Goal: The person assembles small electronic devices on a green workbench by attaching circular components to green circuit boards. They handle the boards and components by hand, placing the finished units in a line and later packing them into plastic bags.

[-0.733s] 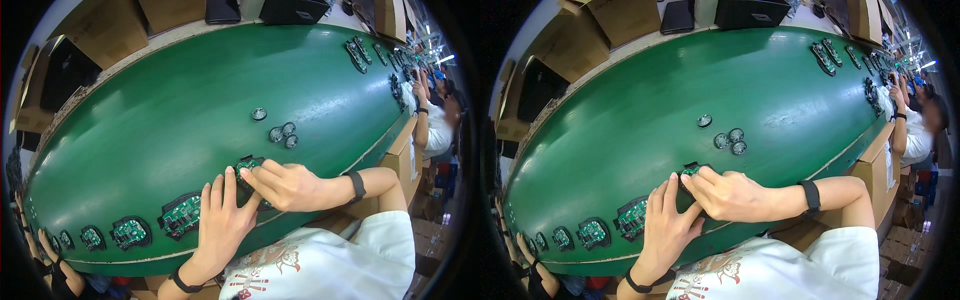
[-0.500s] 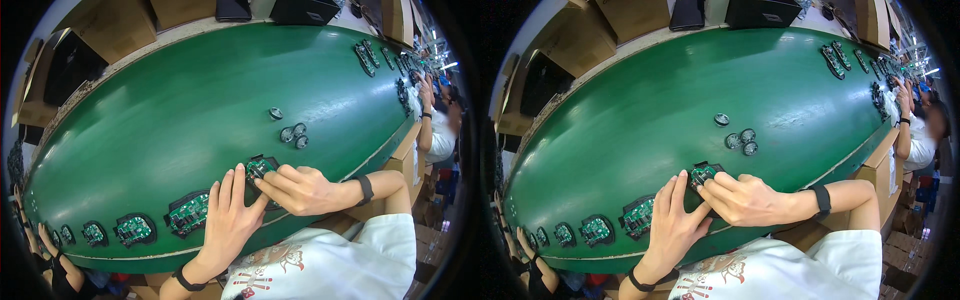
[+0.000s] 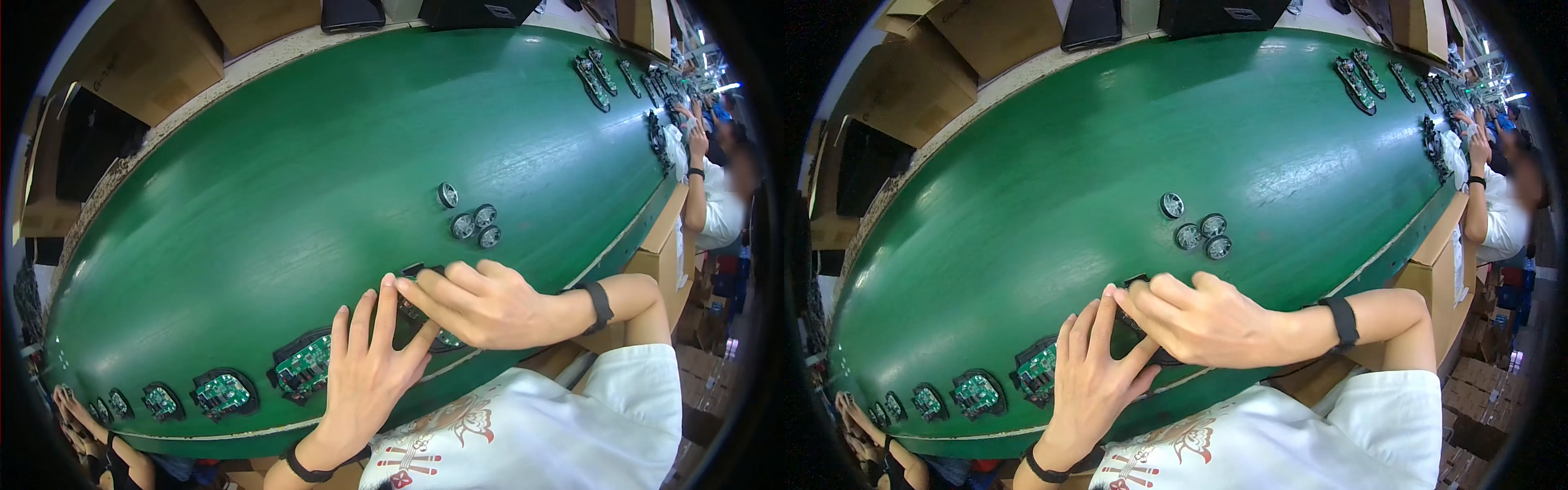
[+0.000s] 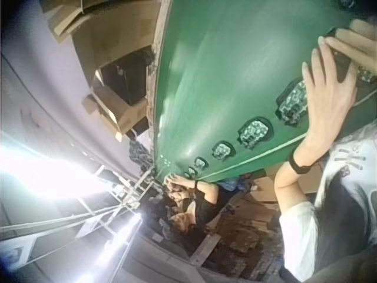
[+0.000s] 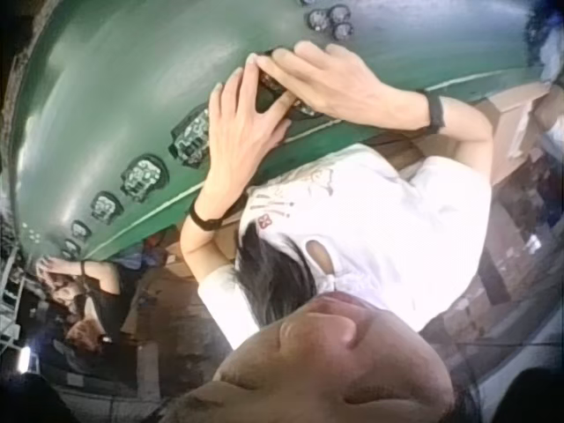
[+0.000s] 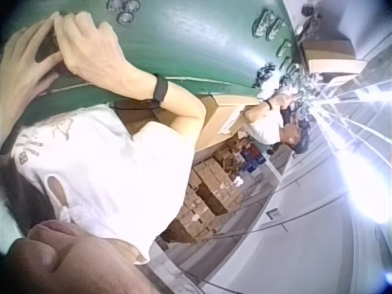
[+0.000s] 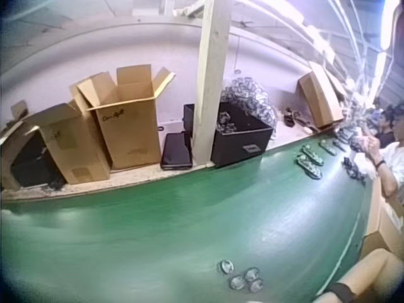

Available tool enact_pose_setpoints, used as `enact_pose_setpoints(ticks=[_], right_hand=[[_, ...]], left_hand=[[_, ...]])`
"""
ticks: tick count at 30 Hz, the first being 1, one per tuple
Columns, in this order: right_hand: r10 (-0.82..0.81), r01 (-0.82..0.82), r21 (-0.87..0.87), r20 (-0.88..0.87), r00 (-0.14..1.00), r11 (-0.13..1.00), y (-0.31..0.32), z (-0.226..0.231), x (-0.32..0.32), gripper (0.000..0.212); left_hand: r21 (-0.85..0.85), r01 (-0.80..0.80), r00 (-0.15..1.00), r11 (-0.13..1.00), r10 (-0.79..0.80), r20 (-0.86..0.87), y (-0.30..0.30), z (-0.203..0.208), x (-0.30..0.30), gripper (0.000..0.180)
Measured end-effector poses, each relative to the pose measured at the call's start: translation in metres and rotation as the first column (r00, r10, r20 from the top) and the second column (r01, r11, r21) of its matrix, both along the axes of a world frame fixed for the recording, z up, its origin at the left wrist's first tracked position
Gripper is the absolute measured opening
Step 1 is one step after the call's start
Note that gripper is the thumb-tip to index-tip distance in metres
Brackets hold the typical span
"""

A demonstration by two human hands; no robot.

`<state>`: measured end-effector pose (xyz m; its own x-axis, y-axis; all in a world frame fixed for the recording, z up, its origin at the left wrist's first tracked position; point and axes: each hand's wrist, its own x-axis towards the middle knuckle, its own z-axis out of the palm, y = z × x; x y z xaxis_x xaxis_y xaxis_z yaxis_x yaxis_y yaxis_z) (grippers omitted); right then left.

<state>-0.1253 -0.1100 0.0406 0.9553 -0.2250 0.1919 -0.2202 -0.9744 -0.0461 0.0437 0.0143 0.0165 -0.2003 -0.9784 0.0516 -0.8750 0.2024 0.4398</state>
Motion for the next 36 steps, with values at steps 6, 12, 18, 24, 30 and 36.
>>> enact_pose_setpoints(ticks=[6, 12, 18, 24, 30, 36], right_hand=[[-0.145, 0.137, 0.108, 0.07, 0.987, 0.985, -0.004, 0.014, -0.03, 0.045], [-0.29, 0.221, 0.421, 0.108, 0.951, 0.88, 0.015, -0.001, -0.047, 0.021], [-0.27, 0.185, 0.423, 0.149, 0.951, 0.887, 0.02, -0.017, -0.043, 0.026], [-0.243, 0.16, 0.358, 0.199, 0.95, 0.92, 0.021, -0.022, -0.043, 0.027], [-0.225, 0.152, 0.343, 0.184, 0.957, 0.927, 0.019, -0.021, -0.042, 0.029], [-0.136, 0.106, 0.164, 0.179, 0.974, 0.981, 0.02, -0.021, -0.044, 0.026]], left_hand=[[-0.011, -0.039, 0.978, 0.999, 0.041, 0.205, 0.006, 0.007, 0.002, 0.052], [-0.005, -0.073, 0.961, 0.997, 0.071, 0.267, 0.012, 0.005, -0.002, 0.06], [0.013, -0.062, 0.968, 0.998, 0.057, 0.242, 0.009, 0.007, -0.001, 0.06], [0.004, -0.074, 0.972, 0.997, 0.071, 0.223, 0.007, 0.005, -0.003, 0.06], [0.007, -0.063, 0.973, 0.998, 0.06, 0.224, 0.004, 0.006, -0.003, 0.06], [0.02, -0.083, 0.973, 0.996, 0.077, 0.218, 0.005, 0.008, -0.006, 0.062]])
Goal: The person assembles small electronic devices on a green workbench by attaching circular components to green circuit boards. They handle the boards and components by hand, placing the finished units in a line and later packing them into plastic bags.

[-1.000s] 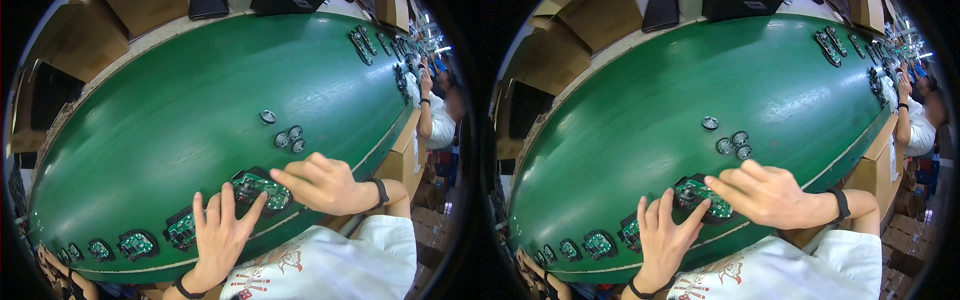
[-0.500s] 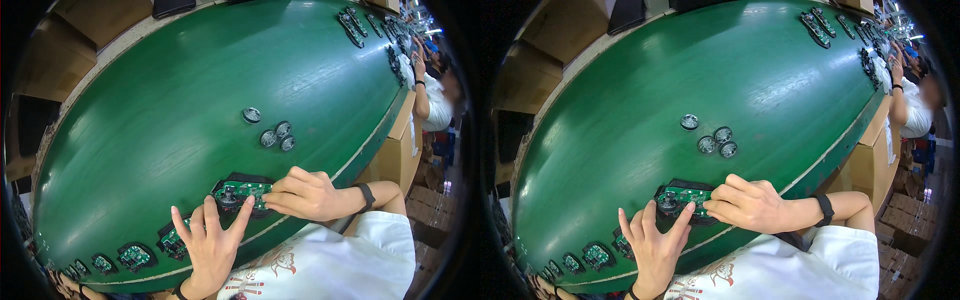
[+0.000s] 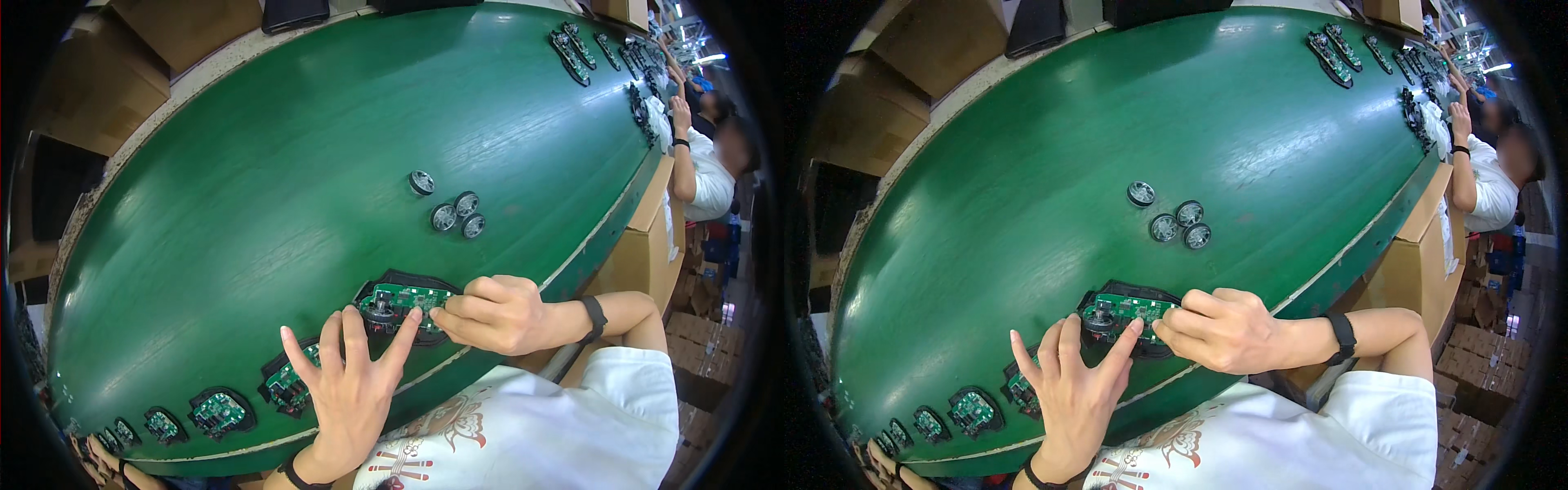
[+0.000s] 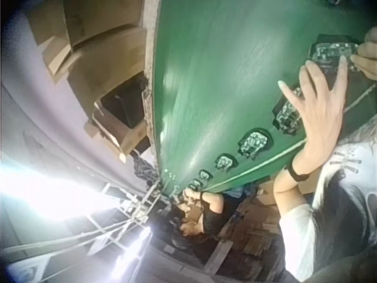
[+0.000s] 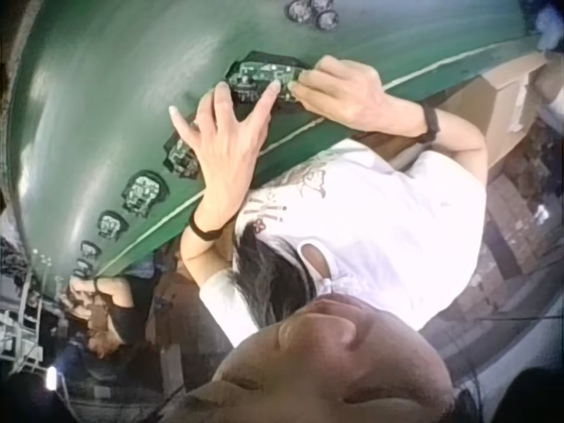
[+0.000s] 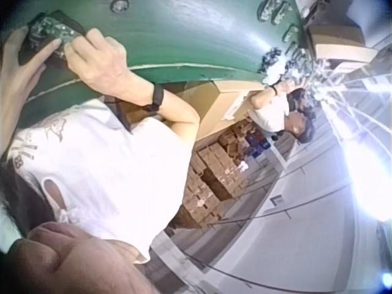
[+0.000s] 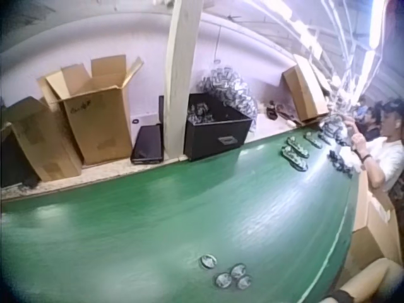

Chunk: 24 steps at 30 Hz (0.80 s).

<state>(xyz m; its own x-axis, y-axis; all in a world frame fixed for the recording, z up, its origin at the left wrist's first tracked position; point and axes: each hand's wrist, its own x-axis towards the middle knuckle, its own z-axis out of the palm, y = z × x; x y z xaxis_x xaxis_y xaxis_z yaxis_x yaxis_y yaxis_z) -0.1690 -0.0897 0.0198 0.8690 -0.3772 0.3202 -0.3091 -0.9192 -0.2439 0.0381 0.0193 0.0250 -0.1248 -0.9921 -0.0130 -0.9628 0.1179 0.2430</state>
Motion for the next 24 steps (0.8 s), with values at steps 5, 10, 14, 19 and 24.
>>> enact_pose_setpoints(ticks=[5, 10, 14, 19, 24], right_hand=[[0.02, -0.021, -0.008, -0.107, 0.994, 1.0, -0.001, 0.018, -0.01, 0.041], [0.124, -0.13, -0.007, -0.273, 0.954, 0.991, 0.004, 0.015, -0.007, 0.059], [0.167, -0.232, -0.154, -0.349, 0.922, 0.96, -0.011, 0.007, 0.028, 0.051], [0.053, -0.146, -0.308, -0.291, 0.955, 0.94, -0.072, -0.013, 0.091, 0.054], [-0.275, 0.139, -0.309, -0.457, 0.846, 0.941, -0.151, -0.004, 0.083, 0.053]], left_hand=[[0.219, -0.051, 0.982, 0.974, 0.089, -0.166, 0.008, 0.024, 0.028, 0.086], [0.247, -0.24, 0.971, 0.939, 0.226, 0.083, 0.035, 0.046, 0.045, 0.074], [0.176, -0.196, 0.977, 0.965, 0.177, 0.115, 0.053, 0.03, 0.044, 0.072], [0.108, -0.176, 0.976, 0.979, 0.159, 0.15, 0.057, 0.013, 0.042, 0.068], [0.11, -0.156, 0.979, 0.982, 0.139, 0.148, 0.058, 0.008, 0.042, 0.07]])
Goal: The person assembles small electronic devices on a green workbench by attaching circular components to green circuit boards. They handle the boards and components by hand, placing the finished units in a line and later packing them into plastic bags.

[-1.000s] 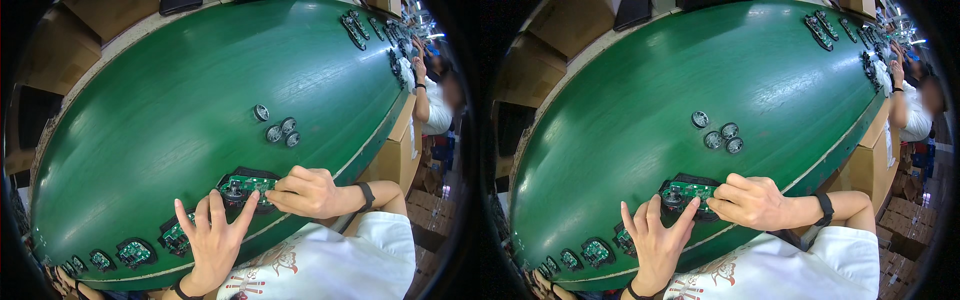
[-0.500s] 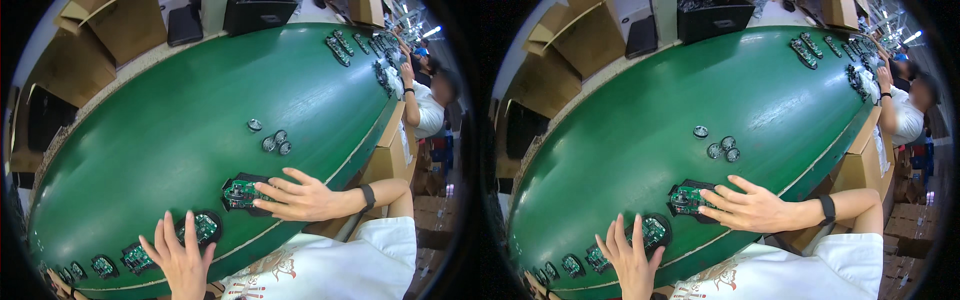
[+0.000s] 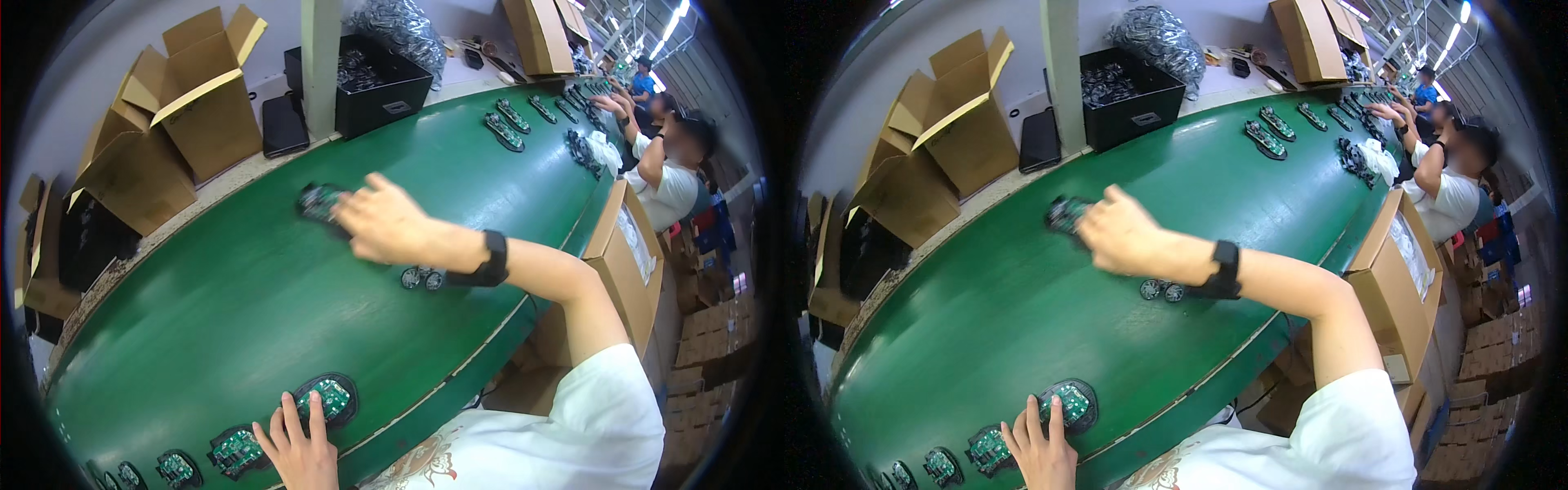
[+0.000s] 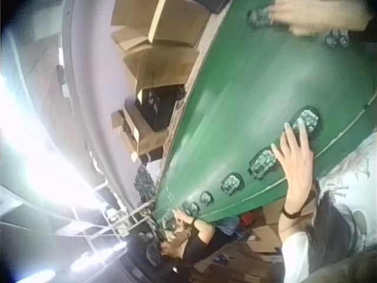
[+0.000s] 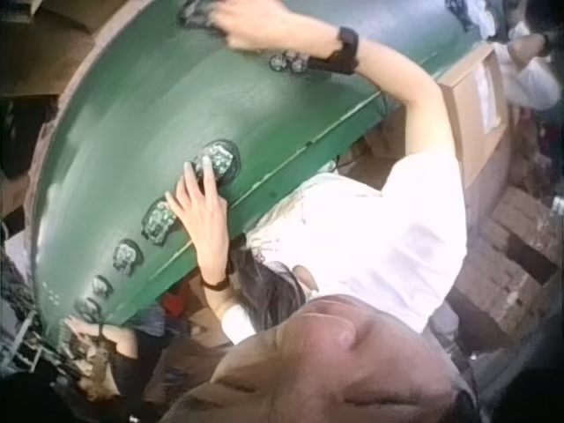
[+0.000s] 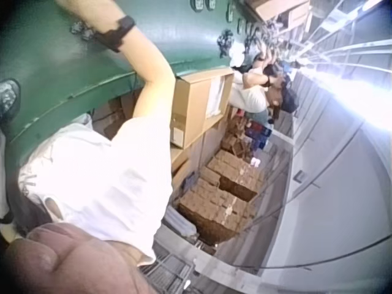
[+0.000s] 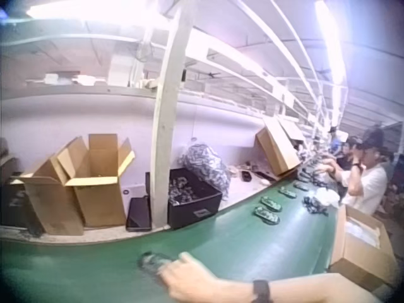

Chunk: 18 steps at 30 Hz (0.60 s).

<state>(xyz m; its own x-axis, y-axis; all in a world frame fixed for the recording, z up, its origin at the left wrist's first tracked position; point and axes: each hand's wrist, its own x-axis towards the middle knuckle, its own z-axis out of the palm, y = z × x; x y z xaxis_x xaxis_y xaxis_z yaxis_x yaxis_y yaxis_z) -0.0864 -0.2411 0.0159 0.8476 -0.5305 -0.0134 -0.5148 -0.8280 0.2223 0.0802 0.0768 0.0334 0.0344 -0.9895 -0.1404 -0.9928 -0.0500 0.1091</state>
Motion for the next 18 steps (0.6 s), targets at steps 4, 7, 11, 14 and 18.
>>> enact_pose_setpoints(ticks=[4, 7, 11, 14, 18], right_hand=[[-0.228, 0.226, -0.047, -0.061, 0.972, 0.973, -0.032, 0.012, -0.07, 0.051], [-0.276, 0.284, -0.117, 0.079, 0.958, 0.952, -0.045, 0.007, -0.125, 0.041], [-0.366, 0.376, -0.071, 0.122, 0.922, 0.924, -0.043, 0.013, -0.176, 0.052], [-0.233, 0.225, 0.06, 0.278, 0.932, 0.972, -0.012, 0.014, -0.154, 0.055], [-0.501, 0.279, 0.64, 0.192, 0.844, 0.716, 0.059, 0.046, -0.089, 0.06]], left_hand=[[-0.012, 0.054, 0.998, 0.998, -0.054, 0.023, -0.001, -0.003, 0.009, 0.067], [-0.082, -0.03, 0.997, 0.996, 0.023, -0.077, -0.008, -0.013, 0.008, 0.053], [-0.162, 0.118, 0.993, 0.98, -0.116, 0.022, -0.036, -0.021, 0.01, 0.05], [-0.147, 0.237, 0.972, 0.96, -0.235, 0.03, -0.046, -0.013, 0.008, 0.053], [-0.159, 0.313, 0.943, 0.936, -0.327, -0.066, -0.043, -0.014, 0.002, 0.055]])
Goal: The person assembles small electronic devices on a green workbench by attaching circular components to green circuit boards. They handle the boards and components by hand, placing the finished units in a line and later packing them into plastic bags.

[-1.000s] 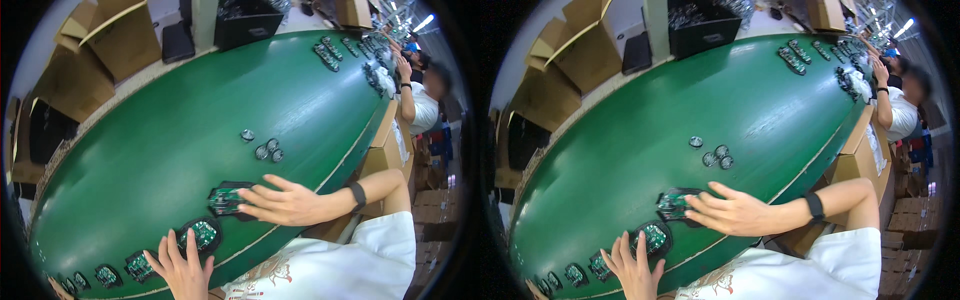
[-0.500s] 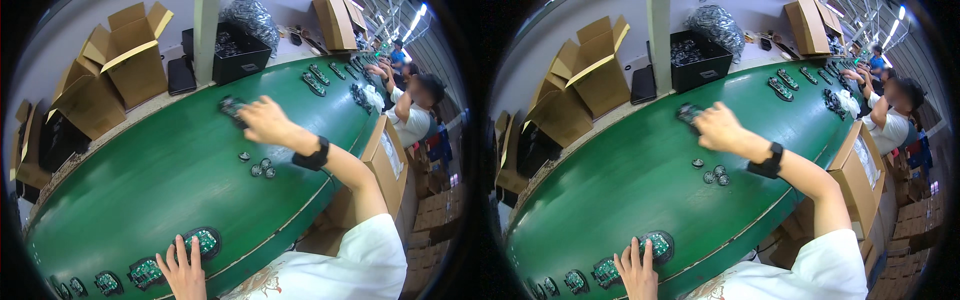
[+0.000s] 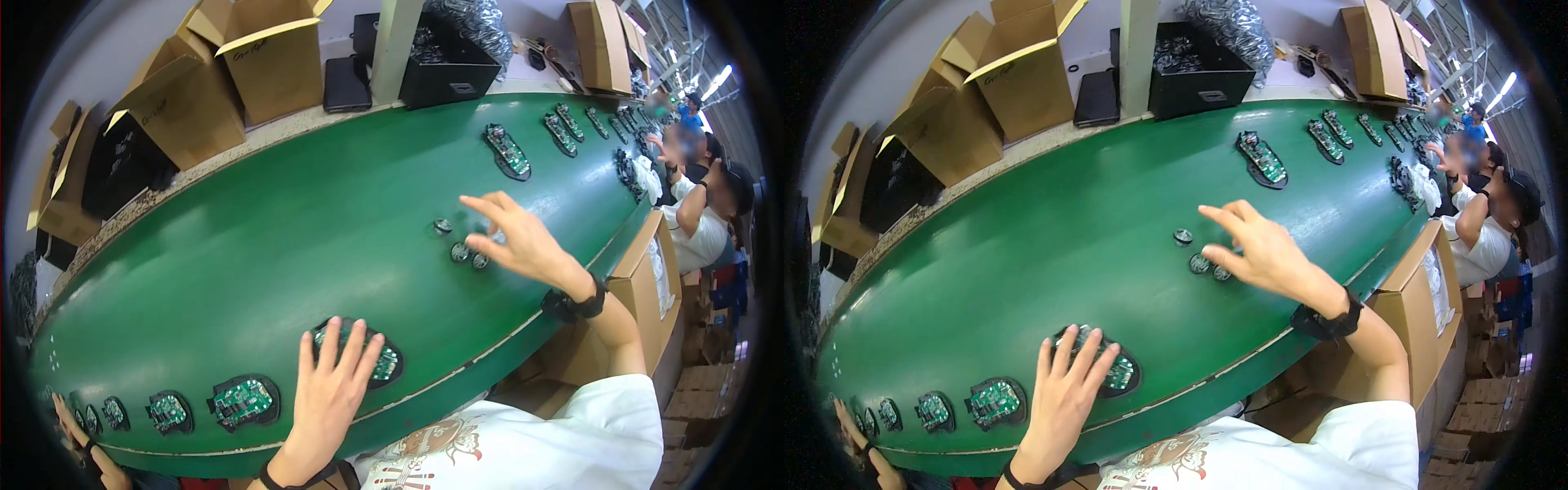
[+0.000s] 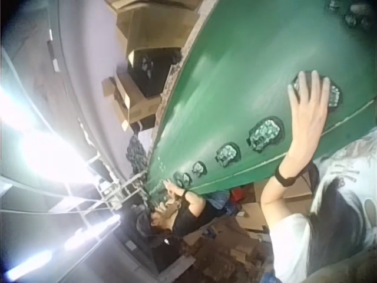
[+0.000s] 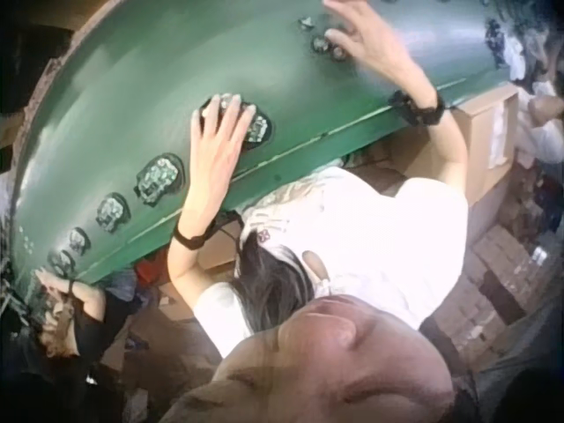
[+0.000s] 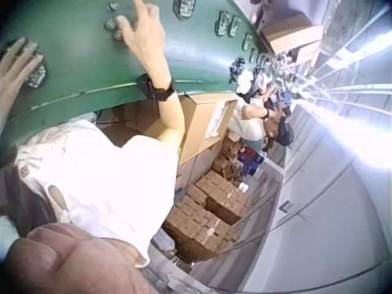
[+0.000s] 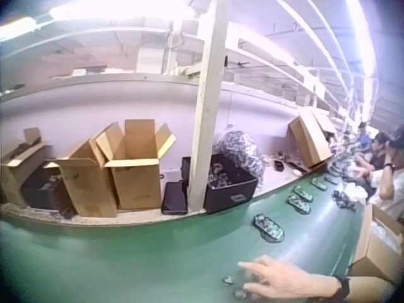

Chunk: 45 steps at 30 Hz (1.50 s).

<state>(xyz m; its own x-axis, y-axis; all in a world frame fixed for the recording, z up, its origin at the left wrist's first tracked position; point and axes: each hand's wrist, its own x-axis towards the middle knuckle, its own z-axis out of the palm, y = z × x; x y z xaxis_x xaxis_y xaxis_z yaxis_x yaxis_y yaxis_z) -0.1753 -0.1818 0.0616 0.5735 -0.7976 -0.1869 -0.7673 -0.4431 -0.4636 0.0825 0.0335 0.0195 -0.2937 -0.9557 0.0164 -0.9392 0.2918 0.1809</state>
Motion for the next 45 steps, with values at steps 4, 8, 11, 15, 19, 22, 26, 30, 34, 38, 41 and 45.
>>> enact_pose_setpoints(ticks=[4, 8, 11, 15, 19, 22, 26, 30, 34, 38, 41, 45], right_hand=[[0.048, -0.051, -0.147, -0.021, 0.999, 0.988, 0.014, -0.026, -0.002, 0.068], [0.066, -0.066, -0.1, -0.003, 0.998, 0.993, 0.011, -0.028, 0.016, 0.06], [0.183, -0.176, -0.088, 0.083, 0.98, 0.98, 0.013, -0.038, 0.04, 0.042], [0.409, -0.394, -0.139, 0.098, 0.907, 0.908, 0.022, -0.045, 0.072, 0.034], [0.613, -0.601, -0.14, 0.059, 0.788, 0.787, 0.03, -0.034, 0.093, 0.038], [0.604, -0.595, -0.216, -0.027, 0.796, 0.774, 0.035, -0.033, 0.094, 0.034], [0.649, -0.6, -0.369, 0.01, 0.761, 0.709, 0.032, -0.034, 0.095, 0.032], [0.66, -0.588, -0.421, 0.033, 0.751, 0.691, 0.032, -0.033, 0.1, 0.031], [0.638, -0.613, -0.183, 0.144, 0.757, 0.768, 0.046, -0.012, 0.096, 0.037], [0.768, -0.75, -0.168, 0.177, 0.616, 0.64, 0.055, -0.011, 0.095, 0.042], [0.829, -0.796, -0.235, 0.122, 0.546, 0.559, 0.054, -0.012, 0.096, 0.047], [0.842, -0.815, -0.386, -0.149, 0.518, 0.433, 0.068, -0.019, 0.094, 0.049]], left_hand=[[0.015, -0.097, 0.991, 0.995, 0.098, -0.095, 0.006, 0.009, -0.006, 0.065], [0.124, -0.21, 0.97, 0.97, 0.222, -0.098, 0.019, 0.01, -0.008, 0.072], [0.181, -0.204, 0.973, 0.962, 0.219, -0.07, 0.023, 0.012, -0.012, 0.085], [0.195, -0.157, 0.955, 0.968, 0.199, -0.221, 0.017, 0.007, -0.01, 0.078], [0.16, -0.065, 0.943, 0.985, 0.113, -0.313, 0.013, 0.004, -0.009, 0.072], [0.137, -0.104, 0.94, 0.985, 0.142, -0.31, 0.018, 0.002, -0.01, 0.068], [0.057, -0.183, 0.96, 0.981, 0.191, -0.207, 0.028, -0.005, -0.016, 0.065], [0.009, -0.184, 0.967, 0.983, 0.182, -0.18, 0.028, -0.004, -0.016, 0.062], [0.016, -0.151, 0.976, 0.988, 0.152, -0.154, 0.024, 0.005, -0.014, 0.053], [-0.008, -0.176, 0.977, 0.984, 0.174, -0.125, 0.023, 0.0, -0.017, 0.053], [-0.05, -0.19, 0.976, 0.98, 0.184, -0.114, 0.021, -0.003, -0.021, 0.05], [-0.028, -0.174, 0.977, 0.984, 0.169, -0.13, 0.022, -0.006, -0.022, 0.052]])
